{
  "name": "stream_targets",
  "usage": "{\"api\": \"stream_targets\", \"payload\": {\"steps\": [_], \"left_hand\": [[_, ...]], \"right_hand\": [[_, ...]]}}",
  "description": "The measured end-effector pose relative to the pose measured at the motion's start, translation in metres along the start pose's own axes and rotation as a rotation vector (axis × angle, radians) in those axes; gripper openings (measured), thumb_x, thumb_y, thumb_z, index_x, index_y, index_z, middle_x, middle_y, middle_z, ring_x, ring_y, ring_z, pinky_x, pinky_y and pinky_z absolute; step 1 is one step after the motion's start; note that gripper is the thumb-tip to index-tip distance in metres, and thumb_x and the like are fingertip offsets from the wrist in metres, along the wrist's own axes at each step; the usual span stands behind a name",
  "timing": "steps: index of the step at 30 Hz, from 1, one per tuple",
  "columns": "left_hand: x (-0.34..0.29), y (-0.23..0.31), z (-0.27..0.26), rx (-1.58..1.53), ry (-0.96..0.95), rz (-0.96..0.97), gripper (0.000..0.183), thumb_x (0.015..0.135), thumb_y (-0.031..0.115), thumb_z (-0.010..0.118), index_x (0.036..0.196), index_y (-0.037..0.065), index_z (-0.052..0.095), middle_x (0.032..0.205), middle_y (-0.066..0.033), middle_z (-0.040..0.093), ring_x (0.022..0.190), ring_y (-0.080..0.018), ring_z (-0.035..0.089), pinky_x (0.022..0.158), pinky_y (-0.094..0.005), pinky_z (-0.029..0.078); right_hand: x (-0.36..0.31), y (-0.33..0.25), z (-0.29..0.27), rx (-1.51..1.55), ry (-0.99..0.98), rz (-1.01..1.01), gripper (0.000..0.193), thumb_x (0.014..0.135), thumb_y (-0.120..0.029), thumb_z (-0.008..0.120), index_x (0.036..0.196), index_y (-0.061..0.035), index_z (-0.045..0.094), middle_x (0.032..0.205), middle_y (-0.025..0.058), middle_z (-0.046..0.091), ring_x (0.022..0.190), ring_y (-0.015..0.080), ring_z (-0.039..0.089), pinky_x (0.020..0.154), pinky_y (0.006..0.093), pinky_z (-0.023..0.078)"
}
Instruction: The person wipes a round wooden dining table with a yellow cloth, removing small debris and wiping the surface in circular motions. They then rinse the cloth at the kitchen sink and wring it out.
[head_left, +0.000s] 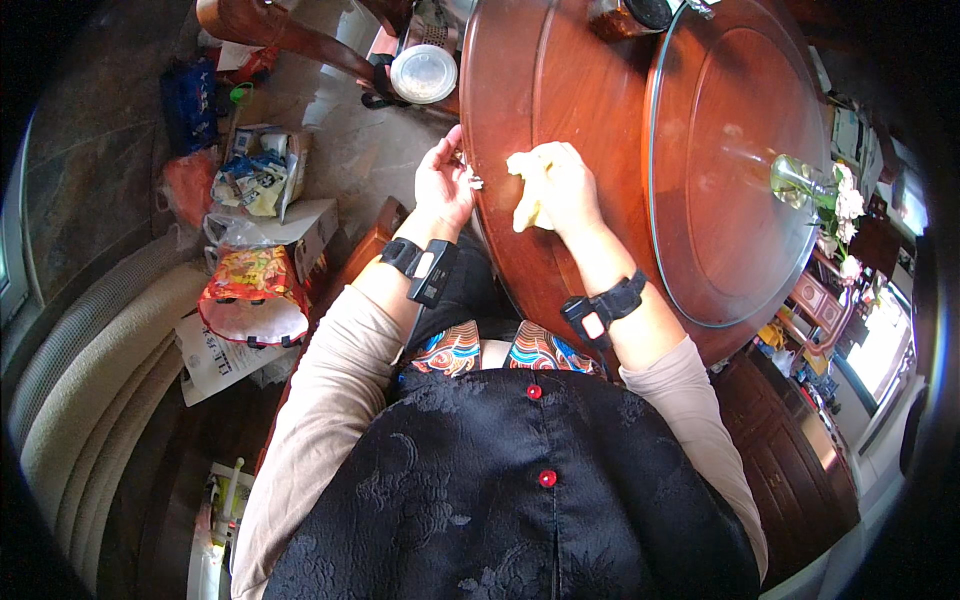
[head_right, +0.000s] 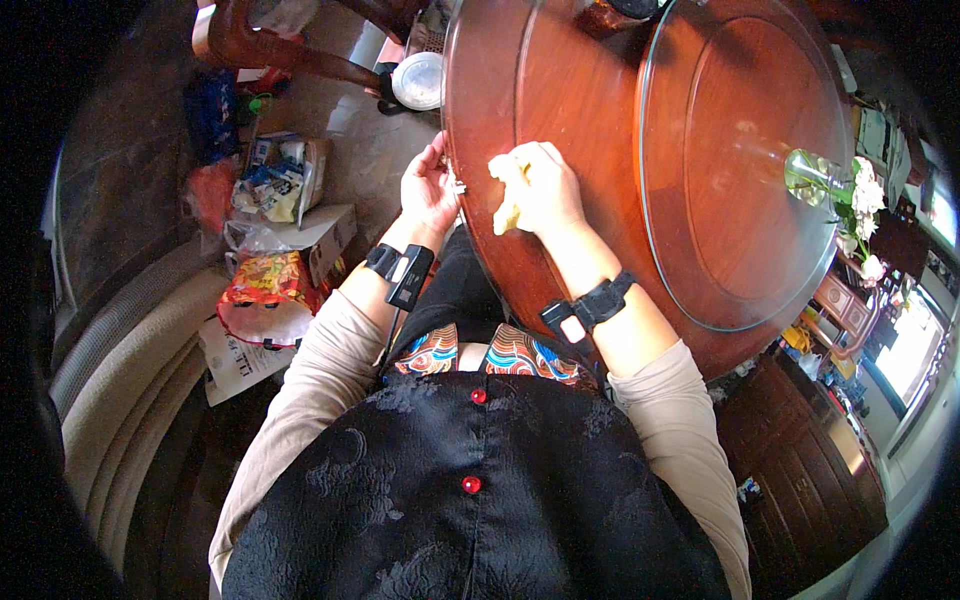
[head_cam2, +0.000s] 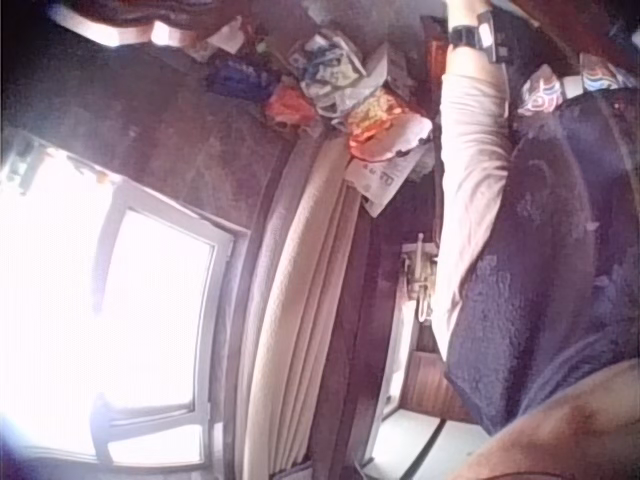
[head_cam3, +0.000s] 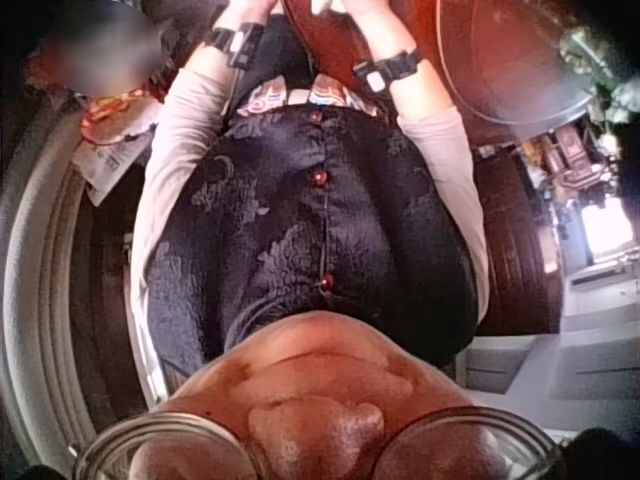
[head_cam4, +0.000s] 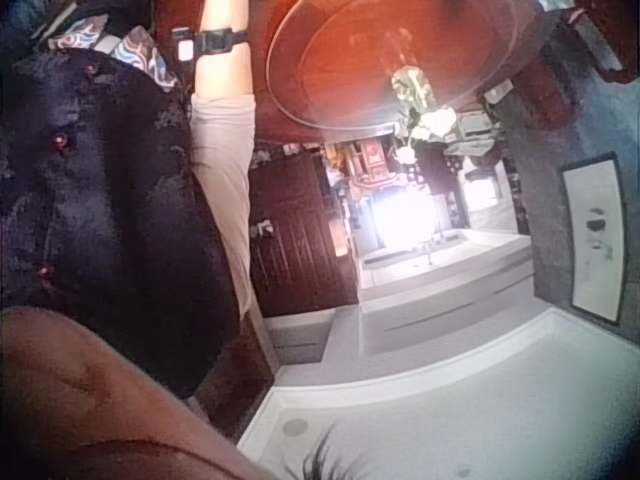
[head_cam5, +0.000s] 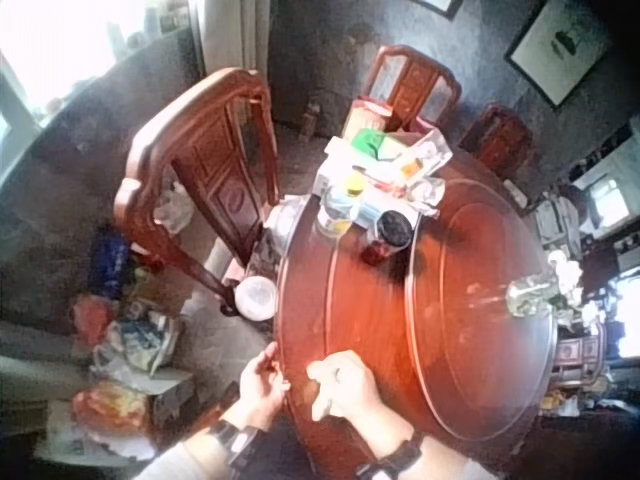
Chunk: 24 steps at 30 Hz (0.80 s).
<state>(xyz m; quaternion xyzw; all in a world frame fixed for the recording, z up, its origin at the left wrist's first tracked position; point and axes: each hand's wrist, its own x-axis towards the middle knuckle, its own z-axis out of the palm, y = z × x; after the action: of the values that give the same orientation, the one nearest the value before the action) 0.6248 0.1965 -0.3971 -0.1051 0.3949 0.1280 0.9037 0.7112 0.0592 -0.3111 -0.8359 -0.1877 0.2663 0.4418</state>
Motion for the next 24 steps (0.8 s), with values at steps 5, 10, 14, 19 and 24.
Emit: {"api": "stream_targets", "payload": {"steps": [5,10,14,19,24], "left_hand": [[0.003,0.002,-0.007,0.013,-0.032,0.019,0.031,0.093,0.019,0.047,0.113,-0.001,0.062,0.113,-0.0139,0.064,0.107,-0.0284,0.059,0.1,-0.0431,0.044],[0.006,0.007,-0.013,0.073,-0.077,-0.019,0.03,0.092,0.015,0.048,0.111,0.0,0.064,0.112,-0.0128,0.066,0.108,-0.0273,0.059,0.1,-0.0434,0.044],[0.005,0.006,-0.013,-0.073,-0.057,-0.058,0.03,0.092,0.016,0.049,0.112,0.0,0.064,0.113,-0.0122,0.066,0.109,-0.0272,0.059,0.1,-0.0437,0.043],[-0.003,0.005,-0.009,0.048,-0.008,-0.013,0.03,0.094,0.021,0.048,0.11,0.002,0.064,0.116,-0.0154,0.063,0.109,-0.0306,0.057,0.102,-0.0462,0.041],[-0.008,0.008,-0.006,-0.008,-0.119,-0.079,0.029,0.093,0.019,0.05,0.11,-0.001,0.063,0.115,-0.0156,0.063,0.109,-0.0312,0.057,0.101,-0.0465,0.043]], "right_hand": [[-0.007,-0.006,0.042,-0.265,0.119,-0.225,0.014,0.085,-0.021,0.064,0.095,-0.0113,0.063,0.098,0.0088,0.061,0.083,0.0286,0.065,0.069,0.0392,0.055],[0.0,-0.025,0.05,-0.087,0.044,-0.187,0.016,0.085,-0.021,0.065,0.095,-0.0096,0.063,0.097,0.01,0.061,0.084,0.028,0.066,0.072,0.0375,0.055],[-0.003,-0.027,0.03,-0.064,0.007,-0.13,0.017,0.086,-0.021,0.064,0.094,-0.0061,0.064,0.097,0.0116,0.062,0.085,0.0271,0.065,0.077,0.0354,0.053],[-0.003,-0.034,0.045,-0.071,-0.075,-0.153,0.016,0.086,-0.016,0.065,0.095,-0.0032,0.064,0.095,0.0095,0.063,0.091,0.0229,0.063,0.08,0.0323,0.051],[-0.007,-0.027,0.023,0.442,-0.104,0.02,0.018,0.086,-0.014,0.065,0.102,-0.0047,0.064,0.099,0.0103,0.063,0.091,0.0215,0.063,0.079,0.0336,0.051]]}}
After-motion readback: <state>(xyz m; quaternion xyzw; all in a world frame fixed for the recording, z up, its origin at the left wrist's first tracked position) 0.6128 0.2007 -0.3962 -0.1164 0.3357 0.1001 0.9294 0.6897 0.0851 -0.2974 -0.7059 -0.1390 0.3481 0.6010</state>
